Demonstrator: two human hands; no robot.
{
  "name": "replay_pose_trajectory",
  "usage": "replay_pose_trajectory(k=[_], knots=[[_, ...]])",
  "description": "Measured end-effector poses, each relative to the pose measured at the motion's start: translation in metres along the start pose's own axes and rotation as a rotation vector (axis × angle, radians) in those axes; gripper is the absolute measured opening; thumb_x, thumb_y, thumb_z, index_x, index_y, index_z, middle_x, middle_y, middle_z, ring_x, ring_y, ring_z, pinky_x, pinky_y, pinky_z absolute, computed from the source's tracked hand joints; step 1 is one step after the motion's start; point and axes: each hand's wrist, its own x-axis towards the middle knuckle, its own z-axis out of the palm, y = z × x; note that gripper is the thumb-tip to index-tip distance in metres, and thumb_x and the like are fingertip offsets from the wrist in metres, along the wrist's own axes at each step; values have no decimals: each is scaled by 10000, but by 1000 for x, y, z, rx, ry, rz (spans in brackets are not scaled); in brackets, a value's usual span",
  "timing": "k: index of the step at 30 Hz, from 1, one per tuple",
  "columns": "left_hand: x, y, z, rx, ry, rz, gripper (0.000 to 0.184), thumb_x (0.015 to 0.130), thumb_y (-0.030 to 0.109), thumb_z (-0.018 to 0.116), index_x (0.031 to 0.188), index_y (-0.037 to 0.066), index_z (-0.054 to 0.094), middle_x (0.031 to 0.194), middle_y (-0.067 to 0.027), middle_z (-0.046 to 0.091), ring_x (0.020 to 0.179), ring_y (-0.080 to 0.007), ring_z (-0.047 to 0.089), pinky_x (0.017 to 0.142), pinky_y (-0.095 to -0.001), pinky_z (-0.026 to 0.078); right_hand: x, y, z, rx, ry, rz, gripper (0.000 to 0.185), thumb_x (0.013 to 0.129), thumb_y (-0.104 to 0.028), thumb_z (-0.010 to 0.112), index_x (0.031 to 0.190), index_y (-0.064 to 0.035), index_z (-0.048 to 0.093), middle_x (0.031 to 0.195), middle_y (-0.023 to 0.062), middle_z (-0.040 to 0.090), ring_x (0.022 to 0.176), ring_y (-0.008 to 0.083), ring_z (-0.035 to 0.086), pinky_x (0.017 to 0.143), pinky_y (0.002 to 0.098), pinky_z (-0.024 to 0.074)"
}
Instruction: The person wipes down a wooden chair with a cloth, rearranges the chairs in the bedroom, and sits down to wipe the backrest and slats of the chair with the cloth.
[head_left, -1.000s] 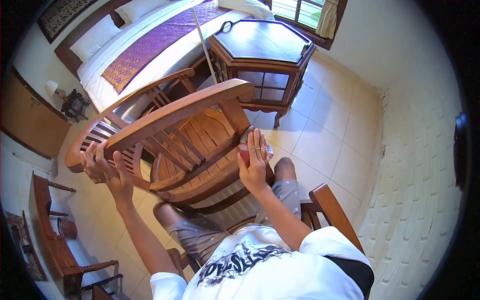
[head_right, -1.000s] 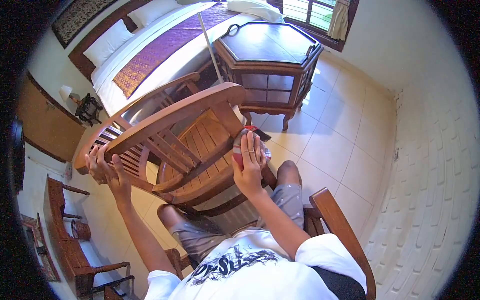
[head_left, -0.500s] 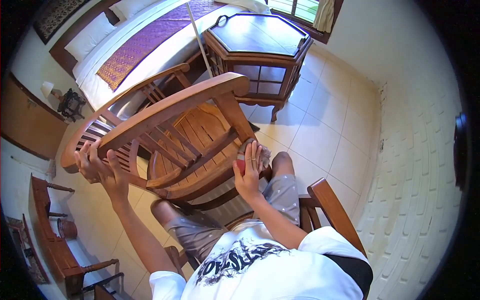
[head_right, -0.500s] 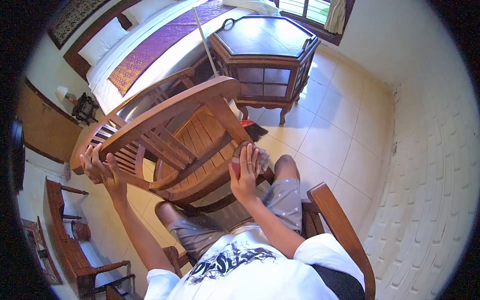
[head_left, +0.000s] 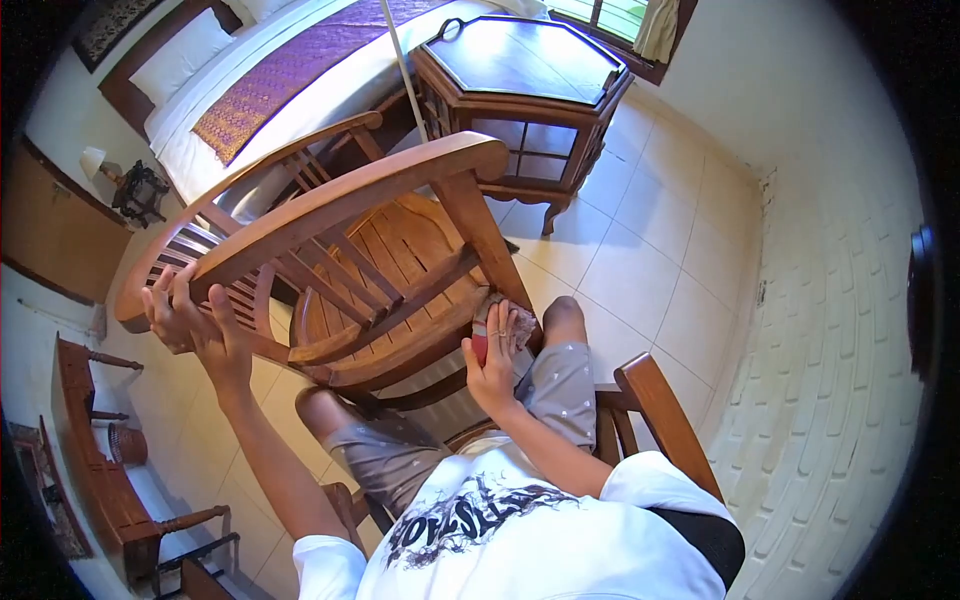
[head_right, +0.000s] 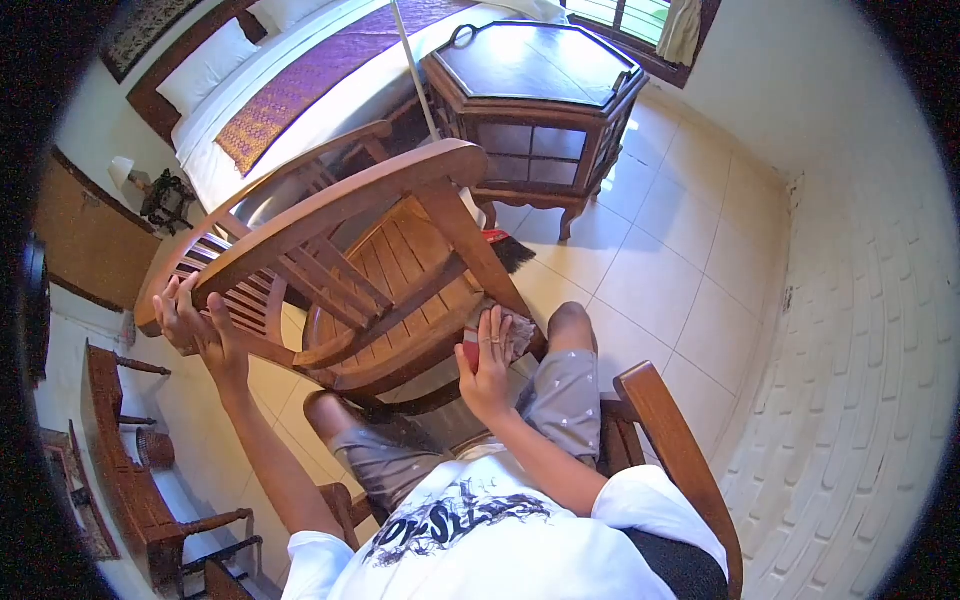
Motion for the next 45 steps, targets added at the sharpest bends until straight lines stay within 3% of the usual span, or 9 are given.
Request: replay_pose_trajectory(k=[18,27,33,38,45], knots=[[0,5,0,-38,-1,-15,462,1088,495,334,1406,204,499,1508,-33,371,1482,-288,178,1168,-455,106,18,29,-22,175,-13,-57,677,958,-62,599,1566,-18,303,1648,167,255,1538,336,185,1237,406,176],[0,3,0,-22,-12,-5,458,1087,498,342,1414,212,485,1512,-32,362,1482,-295,160,1167,-462,103,34,23,-27,309,58,58,643,983,-88,581,1561,-10,311,1636,178,280,1518,329,247,1227,399,193],[-2,3,1,-52,10,-41,429,1067,470,405,1402,217,490,1497,-30,399,1483,-299,188,1149,-518,71,0,32,-15,192,53,116,622,1016,-126,544,1573,-29,287,1647,161,256,1515,312,240,1226,387,170],[0,8,-1,-91,26,-32,420,1058,452,447,1403,215,489,1495,-34,401,1478,-305,196,1150,-522,68,7,34,-15,85,75,88,635,998,-117,568,1568,-30,302,1632,173,288,1504,336,265,1224,401,184],[2,13,-1,-36,48,-17,400,1078,435,400,1379,198,514,1488,-48,407,1479,-291,210,1165,-481,112,86,-4,-22,-23,130,-185,663,945,-86,620,1545,-16,348,1607,184,343,1495,372,295,1214,428,221]])
